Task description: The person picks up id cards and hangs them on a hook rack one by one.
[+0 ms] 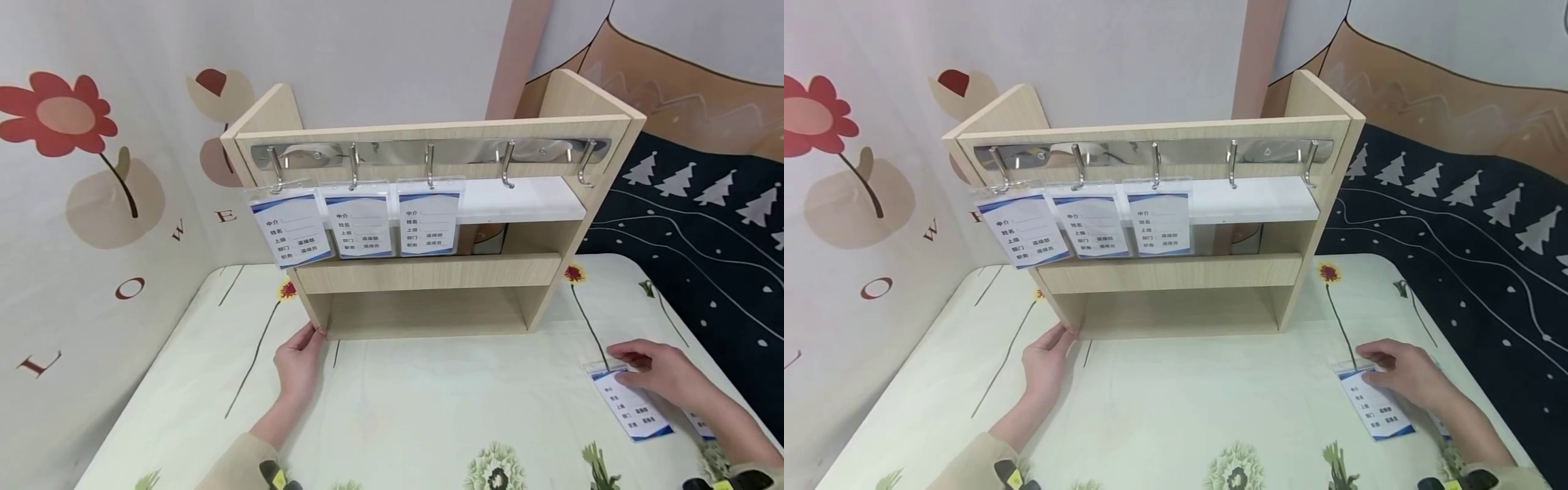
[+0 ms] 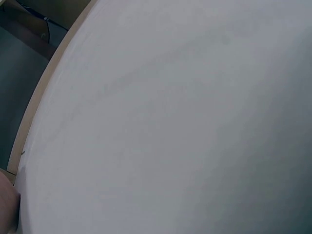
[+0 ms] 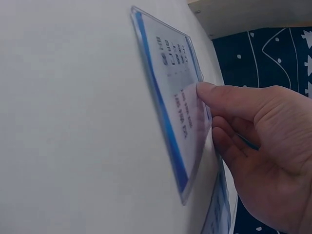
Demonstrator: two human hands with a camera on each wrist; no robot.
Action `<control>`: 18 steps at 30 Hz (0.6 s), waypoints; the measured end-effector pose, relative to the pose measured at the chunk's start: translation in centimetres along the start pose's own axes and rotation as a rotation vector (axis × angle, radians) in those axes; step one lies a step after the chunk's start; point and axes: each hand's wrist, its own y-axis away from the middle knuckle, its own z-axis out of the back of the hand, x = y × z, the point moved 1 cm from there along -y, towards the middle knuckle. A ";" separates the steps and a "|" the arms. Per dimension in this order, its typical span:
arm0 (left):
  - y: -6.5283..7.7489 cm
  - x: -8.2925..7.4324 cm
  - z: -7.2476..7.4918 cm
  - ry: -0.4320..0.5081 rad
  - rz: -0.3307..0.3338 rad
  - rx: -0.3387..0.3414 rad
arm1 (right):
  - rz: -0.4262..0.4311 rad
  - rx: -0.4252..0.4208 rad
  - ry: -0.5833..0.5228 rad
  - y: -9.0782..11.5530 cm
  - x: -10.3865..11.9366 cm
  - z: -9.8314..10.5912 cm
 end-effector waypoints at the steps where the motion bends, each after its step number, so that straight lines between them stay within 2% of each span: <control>1: 0.0 0.0 0.0 0.000 0.000 0.000 | 0.004 0.004 0.012 -0.1 0.0 0.0; 18: -0.1 0.1 -0.1 0.000 0.001 -0.010 | 0.004 0.068 0.052 -1.2 0.3 0.5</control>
